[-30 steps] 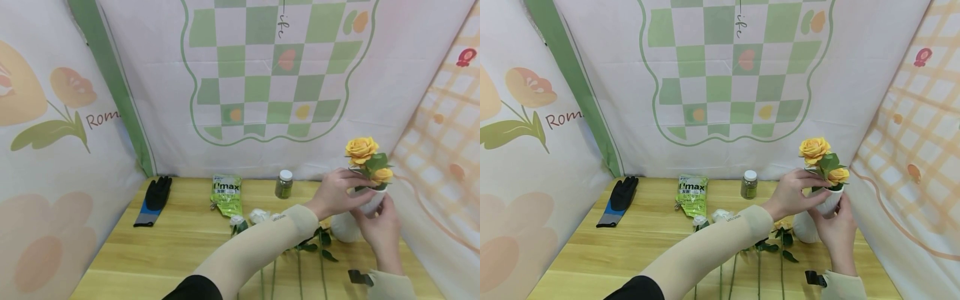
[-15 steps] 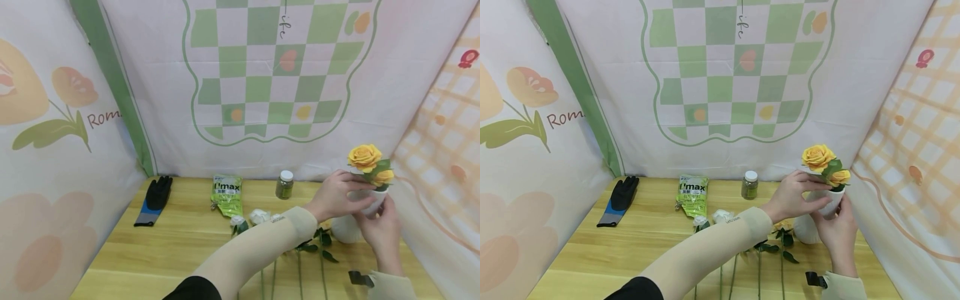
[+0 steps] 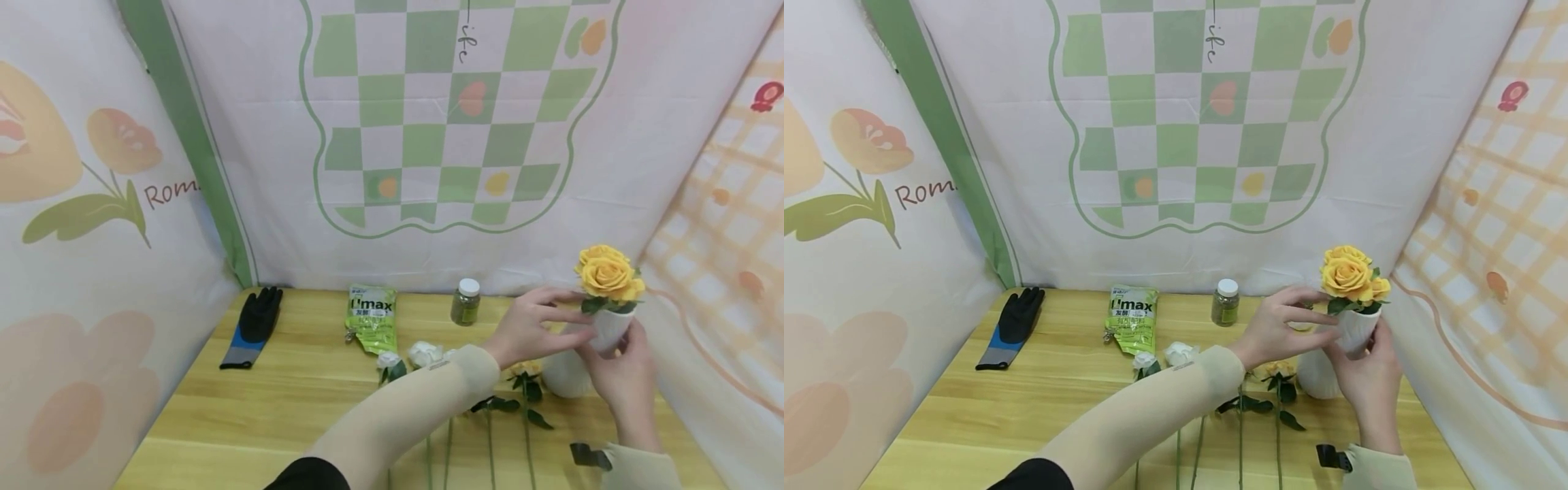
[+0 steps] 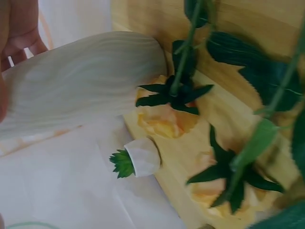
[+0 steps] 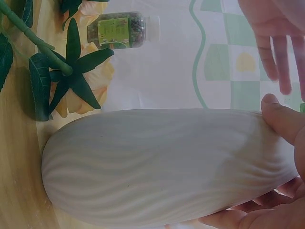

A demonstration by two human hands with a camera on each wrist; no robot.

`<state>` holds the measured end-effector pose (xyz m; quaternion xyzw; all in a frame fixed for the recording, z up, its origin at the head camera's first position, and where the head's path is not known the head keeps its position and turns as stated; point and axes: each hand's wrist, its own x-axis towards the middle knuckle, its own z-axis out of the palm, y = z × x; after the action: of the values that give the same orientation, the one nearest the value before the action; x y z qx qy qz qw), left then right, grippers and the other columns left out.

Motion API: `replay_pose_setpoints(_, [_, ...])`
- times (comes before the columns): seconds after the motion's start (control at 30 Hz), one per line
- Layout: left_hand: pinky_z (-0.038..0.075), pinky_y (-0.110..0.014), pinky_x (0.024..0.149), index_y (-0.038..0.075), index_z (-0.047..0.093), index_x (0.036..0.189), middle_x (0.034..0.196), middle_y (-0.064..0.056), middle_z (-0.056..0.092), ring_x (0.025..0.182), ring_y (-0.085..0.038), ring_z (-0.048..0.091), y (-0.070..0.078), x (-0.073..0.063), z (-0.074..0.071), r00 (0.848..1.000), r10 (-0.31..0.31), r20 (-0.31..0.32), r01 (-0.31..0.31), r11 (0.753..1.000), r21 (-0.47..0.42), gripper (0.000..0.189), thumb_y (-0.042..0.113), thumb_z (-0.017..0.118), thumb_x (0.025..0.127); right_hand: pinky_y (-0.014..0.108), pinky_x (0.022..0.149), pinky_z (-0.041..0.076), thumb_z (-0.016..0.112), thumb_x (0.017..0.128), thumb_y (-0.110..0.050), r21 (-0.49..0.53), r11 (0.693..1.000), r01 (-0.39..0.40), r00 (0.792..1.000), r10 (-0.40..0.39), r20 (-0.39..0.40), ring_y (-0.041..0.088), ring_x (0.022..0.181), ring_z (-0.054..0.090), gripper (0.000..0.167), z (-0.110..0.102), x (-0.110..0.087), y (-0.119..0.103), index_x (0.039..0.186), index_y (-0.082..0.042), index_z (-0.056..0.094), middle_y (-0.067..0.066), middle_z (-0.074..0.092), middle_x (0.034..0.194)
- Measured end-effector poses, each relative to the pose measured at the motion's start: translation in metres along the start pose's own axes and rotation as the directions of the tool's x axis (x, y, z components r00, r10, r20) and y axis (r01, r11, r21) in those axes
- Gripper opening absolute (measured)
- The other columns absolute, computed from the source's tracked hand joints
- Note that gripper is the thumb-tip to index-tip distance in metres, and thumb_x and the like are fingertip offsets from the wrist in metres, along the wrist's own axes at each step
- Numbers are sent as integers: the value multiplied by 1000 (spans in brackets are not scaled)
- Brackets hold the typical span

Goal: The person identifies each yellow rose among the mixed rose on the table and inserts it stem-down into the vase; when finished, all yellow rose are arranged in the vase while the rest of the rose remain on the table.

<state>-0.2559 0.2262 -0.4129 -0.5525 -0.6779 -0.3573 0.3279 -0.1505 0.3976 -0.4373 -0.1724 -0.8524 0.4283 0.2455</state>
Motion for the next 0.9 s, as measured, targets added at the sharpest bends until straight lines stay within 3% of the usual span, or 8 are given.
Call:
replay_pose_setpoints(0.07, [42, -9, 109, 17, 85, 117, 139, -4, 72, 136, -6, 58, 0, -8, -5, 998, -59, 26, 61, 996, -66, 34, 32, 94, 87, 64, 113, 48, 85, 94, -33, 6, 1000, 6, 1000, -6, -1, 51, 143, 50, 90, 1, 1, -1, 167, -12, 36, 23, 47, 163])
replay_pose_setpoints(0.13, [44, -7, 103, 17, 82, 124, 141, 0, 71, 135, -1, 57, 1, -16, -12, 984, -159, 82, 168, 978, -122, 42, 34, 94, 87, 70, 110, 46, 86, 94, -33, 5, 1000, 16, 1000, -16, 0, 52, 143, 49, 92, 2, 1, -2, 167, -11, 35, 24, 46, 163])
replay_pose_setpoints(0.23, [47, -6, 97, 19, 77, 134, 140, 7, 71, 124, 9, 58, 2, -30, -20, 938, -301, 173, 332, 923, -196, 53, 37, 94, 87, 74, 108, 46, 88, 92, -34, 0, 1000, 22, 1000, -22, -4, 52, 142, 49, 95, 3, 2, -3, 167, -10, 34, 23, 47, 162])
replay_pose_setpoints(0.3, [48, -6, 98, 21, 74, 139, 139, 12, 71, 118, 14, 58, 3, -39, -26, 907, -354, 228, 402, 888, -223, 57, 38, 93, 88, 72, 108, 47, 89, 91, -36, -3, 1000, 15, 1000, -15, -9, 49, 141, 51, 96, 4, 2, -3, 167, -11, 35, 21, 50, 160])
replay_pose_setpoints(0.47, [51, -9, 96, 22, 68, 148, 143, 12, 68, 117, 11, 62, 10, -61, -47, 852, -399, 339, 503, 803, -320, 64, 31, 92, 89, 62, 111, 50, 91, 89, -36, -2, 1000, -22, 1000, 22, -19, 43, 140, 54, 96, 4, 5, -3, 165, -14, 38, 17, 52, 158])
replay_pose_setpoints(0.7, [56, -14, 93, 25, 64, 152, 148, 16, 63, 116, 7, 65, 29, -94, -70, 738, -486, 468, 663, 651, -370, 66, 28, 91, 91, 53, 110, 53, 91, 89, -39, -21, 999, -43, 999, 43, -4, 43, 141, 53, 96, 3, 6, -2, 165, -14, 37, 17, 51, 159])
replay_pose_setpoints(0.9, [57, -11, 86, 23, 60, 156, 153, 12, 60, 116, 5, 67, 43, -116, -73, 670, -489, 559, 722, 605, -336, 66, 26, 87, 95, 50, 109, 55, 91, 89, -43, -32, 998, -53, 999, 54, 9, 44, 141, 53, 98, 4, 7, -1, 166, -14, 37, 18, 51, 160])
